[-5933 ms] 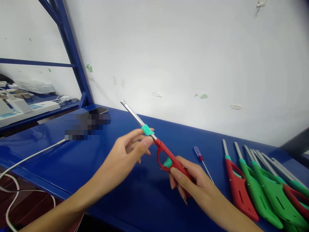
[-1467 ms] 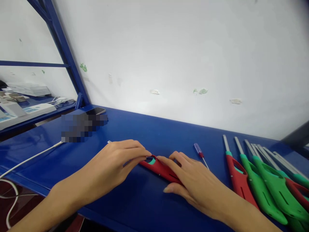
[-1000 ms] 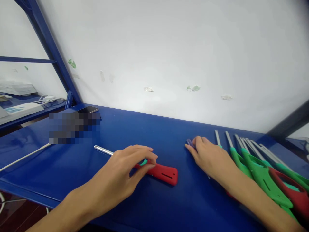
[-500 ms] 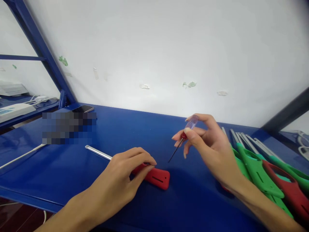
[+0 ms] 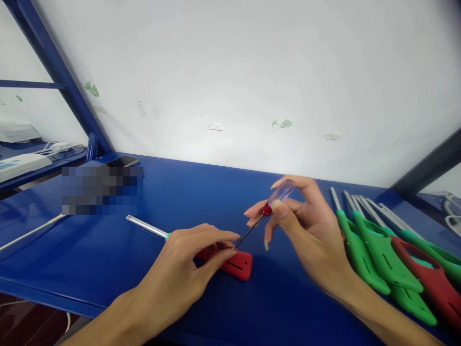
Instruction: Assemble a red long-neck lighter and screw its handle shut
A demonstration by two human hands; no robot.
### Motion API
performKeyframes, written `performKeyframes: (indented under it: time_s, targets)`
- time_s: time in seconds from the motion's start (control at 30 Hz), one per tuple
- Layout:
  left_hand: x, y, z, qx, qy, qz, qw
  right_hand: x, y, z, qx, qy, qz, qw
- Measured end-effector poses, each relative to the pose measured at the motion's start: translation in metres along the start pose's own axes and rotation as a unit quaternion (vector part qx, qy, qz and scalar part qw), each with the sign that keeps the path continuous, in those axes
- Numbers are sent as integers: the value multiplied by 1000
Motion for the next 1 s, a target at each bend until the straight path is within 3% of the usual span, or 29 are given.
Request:
performKeyframes:
  time_s: [0.83,1.0]
  targets:
    - [-1,-5,0,-3,-36,6,999,-1,0,1,-16,20,13,1000]
    - [7,-15,1,0,-56,34,998,-8,0,7,1,78,80,994]
Point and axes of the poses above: each hand's wrist, its own z-axis away from the middle knuckle, its own y-axis out of the back of the hand, x = y × z, the point moved 2 cm from there along -z, towards the middle knuckle, and after that the axes turned 11 degrees about -x, right-handed, at the moved point
